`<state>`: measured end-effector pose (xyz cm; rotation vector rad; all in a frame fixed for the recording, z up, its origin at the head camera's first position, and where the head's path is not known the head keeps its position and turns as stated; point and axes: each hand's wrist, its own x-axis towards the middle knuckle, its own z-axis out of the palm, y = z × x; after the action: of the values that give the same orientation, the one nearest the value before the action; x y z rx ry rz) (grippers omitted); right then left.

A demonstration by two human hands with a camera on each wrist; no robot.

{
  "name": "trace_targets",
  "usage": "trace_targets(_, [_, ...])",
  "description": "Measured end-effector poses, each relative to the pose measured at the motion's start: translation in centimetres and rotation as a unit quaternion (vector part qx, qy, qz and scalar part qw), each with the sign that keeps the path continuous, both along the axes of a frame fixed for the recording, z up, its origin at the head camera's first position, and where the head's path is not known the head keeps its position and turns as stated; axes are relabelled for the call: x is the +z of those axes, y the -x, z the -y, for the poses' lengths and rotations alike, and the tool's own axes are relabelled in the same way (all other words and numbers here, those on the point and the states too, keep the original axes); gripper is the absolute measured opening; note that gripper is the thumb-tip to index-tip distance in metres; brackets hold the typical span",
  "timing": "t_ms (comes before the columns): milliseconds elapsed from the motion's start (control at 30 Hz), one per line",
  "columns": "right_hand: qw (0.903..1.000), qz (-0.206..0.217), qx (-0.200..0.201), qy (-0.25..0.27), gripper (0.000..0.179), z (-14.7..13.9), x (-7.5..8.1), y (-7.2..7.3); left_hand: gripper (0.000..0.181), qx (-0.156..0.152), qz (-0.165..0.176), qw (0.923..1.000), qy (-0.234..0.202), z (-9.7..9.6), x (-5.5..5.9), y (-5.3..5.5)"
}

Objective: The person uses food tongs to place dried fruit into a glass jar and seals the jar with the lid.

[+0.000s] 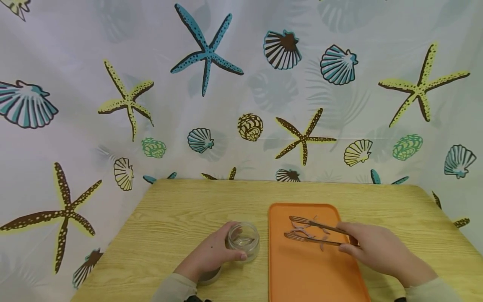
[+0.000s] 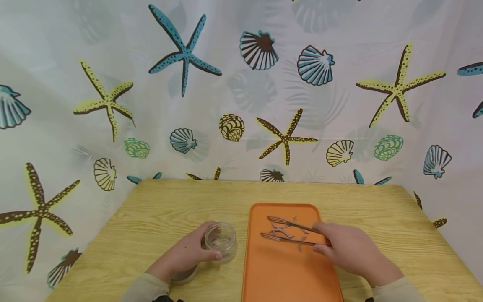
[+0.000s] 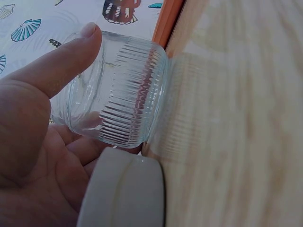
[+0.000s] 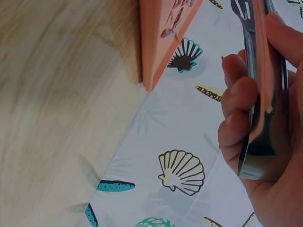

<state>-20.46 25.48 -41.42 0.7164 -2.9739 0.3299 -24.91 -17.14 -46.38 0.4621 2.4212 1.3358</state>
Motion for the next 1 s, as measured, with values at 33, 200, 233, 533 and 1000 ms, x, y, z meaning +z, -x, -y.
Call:
trace_targets(33, [1.0000, 0.001, 0.001, 0.002, 0.041, -0.2, 0.0, -0.1, 0.100, 0.000, 0.000, 1.0000, 0.000, 0.0, 0.0, 0.0])
trace_targets(200, [1.0000, 0.007, 0.007, 0.001, 0.036, -1.2, -0.3, -0.4, 0.101, 0.001, -0.004, 1.0000, 0.000, 0.0, -0.1, 0.0])
trace_targets(233, [1.0000, 0.006, 0.006, -0.001, 0.036, -1.4, -0.4, -0.4, 0.101, 0.001, -0.004, 1.0000, 0.000, 0.0, -0.2, 0.0])
trace_targets(533, [0.9998, -0.001, -0.001, -0.018, 0.031, -2.4, -1.1, -0.4, 0.098, 0.003, -0.004, 1.0000, 0.005, 0.0, -0.2, 0.0])
trace_targets(1000, [0.9998, -0.002, -0.005, -0.020, 0.036, -3.0, -1.7, 0.0, 0.102, 0.008, 0.001, 0.9999, 0.011, 0.0, 0.0, 0.0])
